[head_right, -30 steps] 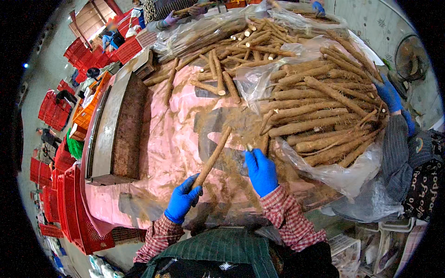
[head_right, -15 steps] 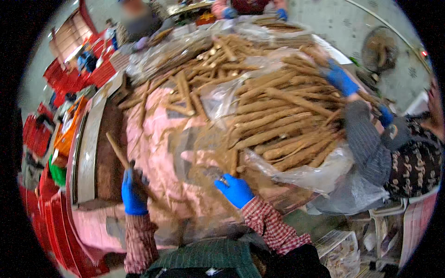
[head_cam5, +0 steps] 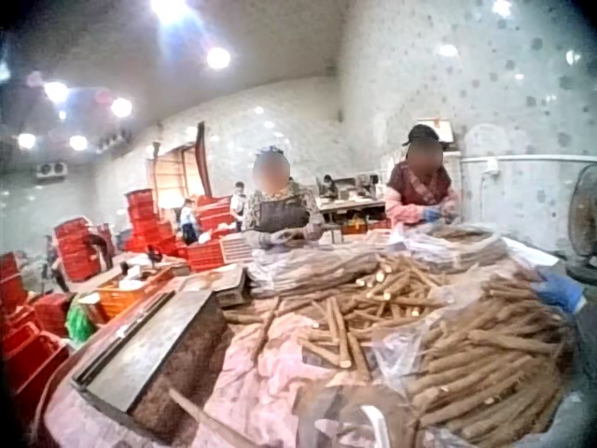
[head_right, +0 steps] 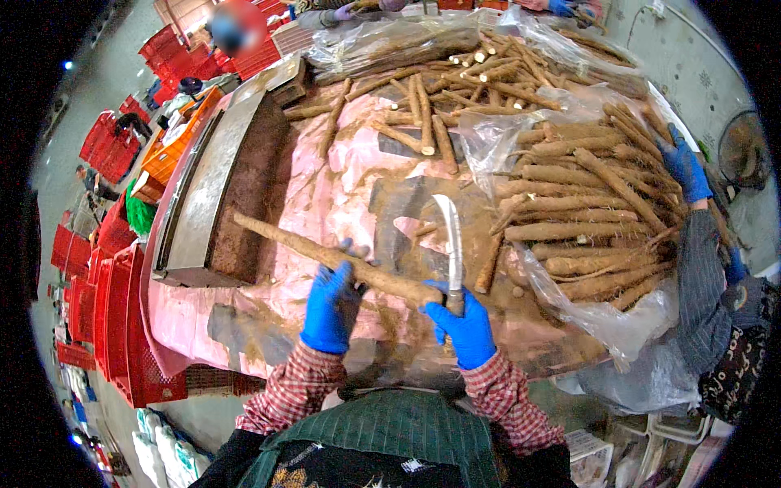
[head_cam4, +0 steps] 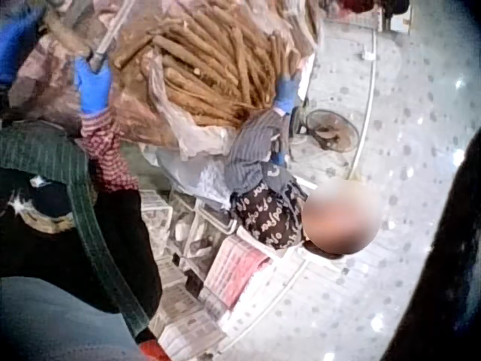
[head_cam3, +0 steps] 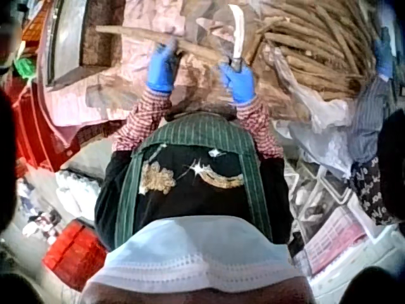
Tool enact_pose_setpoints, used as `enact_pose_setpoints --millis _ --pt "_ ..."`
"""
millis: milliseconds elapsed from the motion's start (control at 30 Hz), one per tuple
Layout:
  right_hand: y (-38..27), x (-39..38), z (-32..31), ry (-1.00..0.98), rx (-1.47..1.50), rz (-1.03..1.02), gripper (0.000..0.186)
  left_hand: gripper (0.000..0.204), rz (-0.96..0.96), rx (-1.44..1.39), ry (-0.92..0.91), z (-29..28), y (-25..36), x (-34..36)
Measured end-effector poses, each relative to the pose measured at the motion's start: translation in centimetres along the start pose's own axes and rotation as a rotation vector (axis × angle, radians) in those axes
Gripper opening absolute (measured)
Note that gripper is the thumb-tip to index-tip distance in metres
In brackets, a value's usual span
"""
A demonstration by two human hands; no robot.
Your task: The person uses a knife to trim the ends of long root vegetables and places them into a mesh bag. They then weigh the bag on a scale, apply a label, and place it into a red crate. The person repeats this process with multiple batches of vegetables.
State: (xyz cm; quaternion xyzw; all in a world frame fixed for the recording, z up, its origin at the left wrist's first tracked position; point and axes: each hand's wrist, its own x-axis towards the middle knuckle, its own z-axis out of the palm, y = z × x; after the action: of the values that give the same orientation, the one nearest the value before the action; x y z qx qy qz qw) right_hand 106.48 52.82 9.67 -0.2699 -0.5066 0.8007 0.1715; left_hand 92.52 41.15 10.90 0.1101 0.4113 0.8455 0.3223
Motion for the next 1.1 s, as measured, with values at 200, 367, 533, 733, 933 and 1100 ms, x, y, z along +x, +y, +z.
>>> enact_pose_setpoints --millis 200,367,533,733,933,1100 --pt "0.4 -0.3 -0.5 -0.05 0.028 -0.016 0.03 0.034 0.021 0.055 -0.017 0.0 0.7 -1.1" --pt "0.0 -0.6 -0.8 0.036 0.228 0.112 0.022 0.039 0.136 0.007 0.145 -0.2 3.6 -0.2" --pt "0.0 -0.7 -0.2 -0.046 0.066 0.049 0.019 0.031 -0.205 0.19 -0.086 1.2 -0.2 -2.7" --pt "0.0 -1.4 0.2 0.132 -0.212 -0.204 0.021 0.029 -0.325 -0.485 0.09 -0.2 -1.1 -2.0" --pt "-0.6 -1.6 1.2 0.206 -0.868 -0.633 0.02 0.031 -0.381 -0.643 0.053 0.4 -1.6 -1.9" --pt "-0.9 -1.3 1.4 0.204 -0.894 -0.656 0.02 0.031 -0.351 -0.661 0.093 1.0 -1.7 -2.2"
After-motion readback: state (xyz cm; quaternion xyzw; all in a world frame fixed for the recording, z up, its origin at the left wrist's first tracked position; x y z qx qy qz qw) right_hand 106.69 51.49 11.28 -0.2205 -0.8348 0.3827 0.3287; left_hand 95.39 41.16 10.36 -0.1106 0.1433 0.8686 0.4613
